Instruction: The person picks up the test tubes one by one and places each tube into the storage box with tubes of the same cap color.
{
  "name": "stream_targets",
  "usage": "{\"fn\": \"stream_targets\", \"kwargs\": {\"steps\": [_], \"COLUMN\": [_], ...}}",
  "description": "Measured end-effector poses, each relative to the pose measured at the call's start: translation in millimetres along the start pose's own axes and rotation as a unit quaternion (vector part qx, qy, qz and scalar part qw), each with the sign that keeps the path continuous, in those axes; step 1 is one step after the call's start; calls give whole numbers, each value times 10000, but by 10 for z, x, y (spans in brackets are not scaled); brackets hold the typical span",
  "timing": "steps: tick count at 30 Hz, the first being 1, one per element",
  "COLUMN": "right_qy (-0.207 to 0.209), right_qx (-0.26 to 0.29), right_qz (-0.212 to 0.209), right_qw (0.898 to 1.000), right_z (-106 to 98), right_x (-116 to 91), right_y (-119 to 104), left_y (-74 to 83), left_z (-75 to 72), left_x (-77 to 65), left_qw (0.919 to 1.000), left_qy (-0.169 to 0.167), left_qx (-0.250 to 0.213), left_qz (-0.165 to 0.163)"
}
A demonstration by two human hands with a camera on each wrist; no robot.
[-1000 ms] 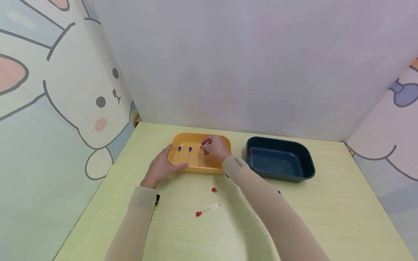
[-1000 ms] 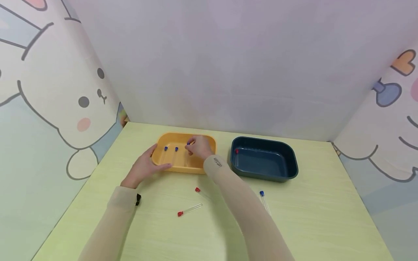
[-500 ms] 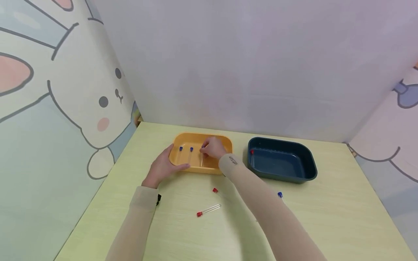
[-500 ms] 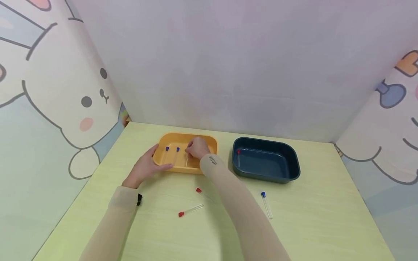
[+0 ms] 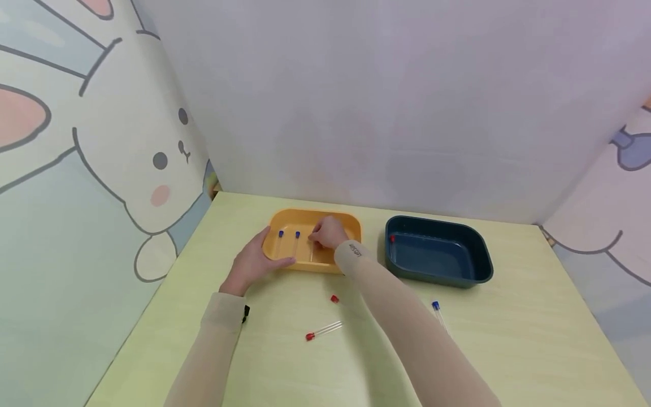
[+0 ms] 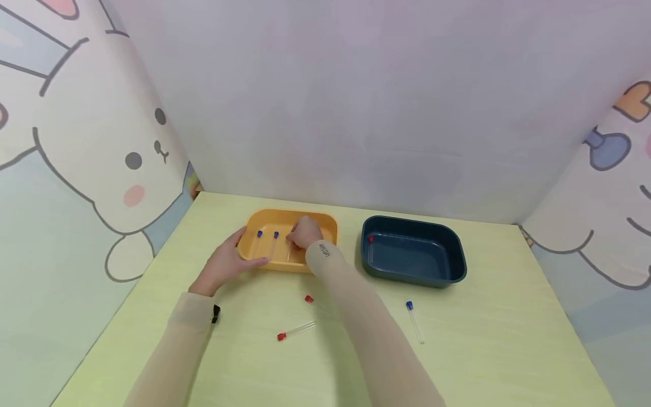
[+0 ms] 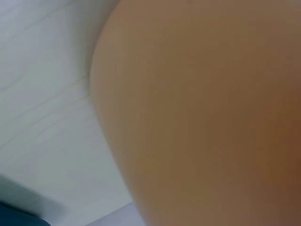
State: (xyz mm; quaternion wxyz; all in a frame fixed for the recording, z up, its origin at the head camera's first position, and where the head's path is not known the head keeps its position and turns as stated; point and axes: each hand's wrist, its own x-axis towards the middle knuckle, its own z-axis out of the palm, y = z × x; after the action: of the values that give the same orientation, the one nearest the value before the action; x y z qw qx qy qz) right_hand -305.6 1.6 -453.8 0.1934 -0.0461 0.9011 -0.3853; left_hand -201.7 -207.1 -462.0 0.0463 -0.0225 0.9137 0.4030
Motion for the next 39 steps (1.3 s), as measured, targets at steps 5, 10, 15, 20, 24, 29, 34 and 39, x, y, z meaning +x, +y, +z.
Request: {"fn": "stream_targets", "kwargs": {"steps": [5, 10, 15, 20, 24, 29, 34, 39], "right_qy": [86, 267, 237, 183, 179, 150, 133, 105], "right_qx": [-207, -560, -510, -446, -472, -462, -456, -389], "right_qz": [-82, -123, -30, 62, 4, -89, -199, -189], "right_qw": [9997, 9980, 9984, 9988, 9987, 9988, 9987, 9990], "right_z": [62, 84, 83, 75, 74, 88, 100, 98], "right_x": [10, 37, 47, 43, 54, 72, 82, 71], "right_y": [-35, -2, 25, 27, 21, 30, 37, 27], "left_y": [-16, -7, -4, -15, -20, -31, -41, -45], "left_z": [-21, -5, 19, 26, 20, 27, 27, 26], "left_x": [-6, 15, 12, 10, 8, 14, 16, 26], "left_qw": [10000, 10000, 10000, 10000, 10000, 10000, 10000, 9998], "left_qy": [2, -40, -41, -8, 29, 20, 13, 27], "left_qx": [25, -16, -12, 11, 48, -2, 24, 154], "left_qz": [-86, -41, -38, -27, 8, 12, 39, -104]}}
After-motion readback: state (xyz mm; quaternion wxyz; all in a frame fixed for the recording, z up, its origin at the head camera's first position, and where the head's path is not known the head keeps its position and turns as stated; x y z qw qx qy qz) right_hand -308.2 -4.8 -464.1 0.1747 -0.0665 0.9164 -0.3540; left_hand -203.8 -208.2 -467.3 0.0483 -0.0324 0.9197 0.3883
